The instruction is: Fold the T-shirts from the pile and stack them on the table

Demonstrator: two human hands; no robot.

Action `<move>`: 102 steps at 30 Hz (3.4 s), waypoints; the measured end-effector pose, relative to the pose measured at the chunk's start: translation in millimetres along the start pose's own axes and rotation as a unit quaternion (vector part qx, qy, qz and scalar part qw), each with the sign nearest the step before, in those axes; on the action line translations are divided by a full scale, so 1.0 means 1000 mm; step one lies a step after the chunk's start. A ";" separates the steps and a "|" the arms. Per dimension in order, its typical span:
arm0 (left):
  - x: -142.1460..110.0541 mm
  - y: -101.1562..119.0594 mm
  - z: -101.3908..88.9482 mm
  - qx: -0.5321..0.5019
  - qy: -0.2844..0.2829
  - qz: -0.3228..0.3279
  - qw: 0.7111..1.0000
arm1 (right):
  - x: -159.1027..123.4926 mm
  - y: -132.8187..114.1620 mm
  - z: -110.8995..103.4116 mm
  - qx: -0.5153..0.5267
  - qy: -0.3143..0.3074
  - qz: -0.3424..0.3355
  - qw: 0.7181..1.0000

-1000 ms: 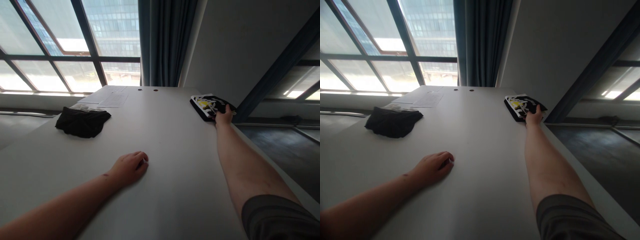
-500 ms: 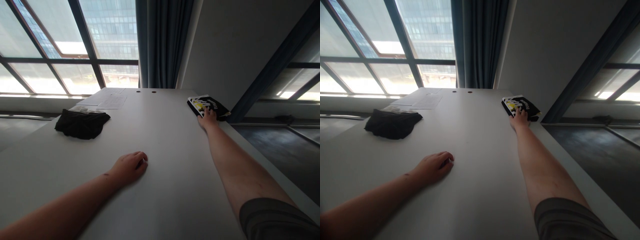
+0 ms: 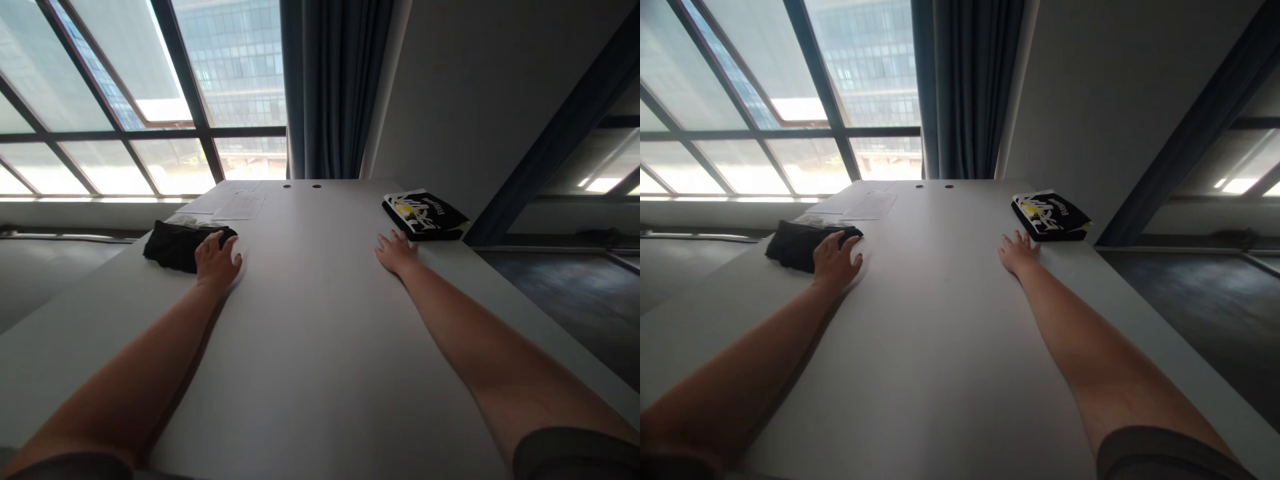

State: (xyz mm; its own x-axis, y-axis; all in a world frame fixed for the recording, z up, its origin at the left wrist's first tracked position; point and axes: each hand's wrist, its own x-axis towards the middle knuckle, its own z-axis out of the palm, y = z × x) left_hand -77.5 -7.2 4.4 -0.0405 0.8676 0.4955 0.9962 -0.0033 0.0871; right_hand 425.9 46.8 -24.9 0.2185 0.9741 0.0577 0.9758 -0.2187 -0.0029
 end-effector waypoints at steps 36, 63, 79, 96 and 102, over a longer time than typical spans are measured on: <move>-0.015 0.086 -0.015 -0.006 -0.197 0.073 0.978 | -0.075 -0.029 0.003 0.239 0.059 -0.328 0.912; -0.020 0.105 -0.009 -0.411 -0.103 0.062 0.903 | -0.099 -0.029 -0.053 0.409 0.054 -0.285 0.865; -0.019 0.083 0.001 -0.274 -0.291 0.257 0.880 | -0.084 -0.013 -0.050 0.501 -0.250 -0.212 0.801; -0.002 0.056 0.019 -0.065 -0.259 0.053 0.962 | -0.067 0.007 -0.058 0.712 -0.086 -0.127 0.685; 0.003 0.054 0.028 -0.071 -0.229 -0.057 0.969 | -0.060 -0.005 -0.034 0.601 0.032 -0.041 0.798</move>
State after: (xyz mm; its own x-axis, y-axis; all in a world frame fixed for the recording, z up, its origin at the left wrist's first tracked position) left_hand -22.1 9.4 -13.3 -0.0792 0.9959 0.0433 0.9653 0.0657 0.2528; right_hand 407.2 -12.9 5.3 0.1894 0.9691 0.1582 0.3002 0.0963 -0.9490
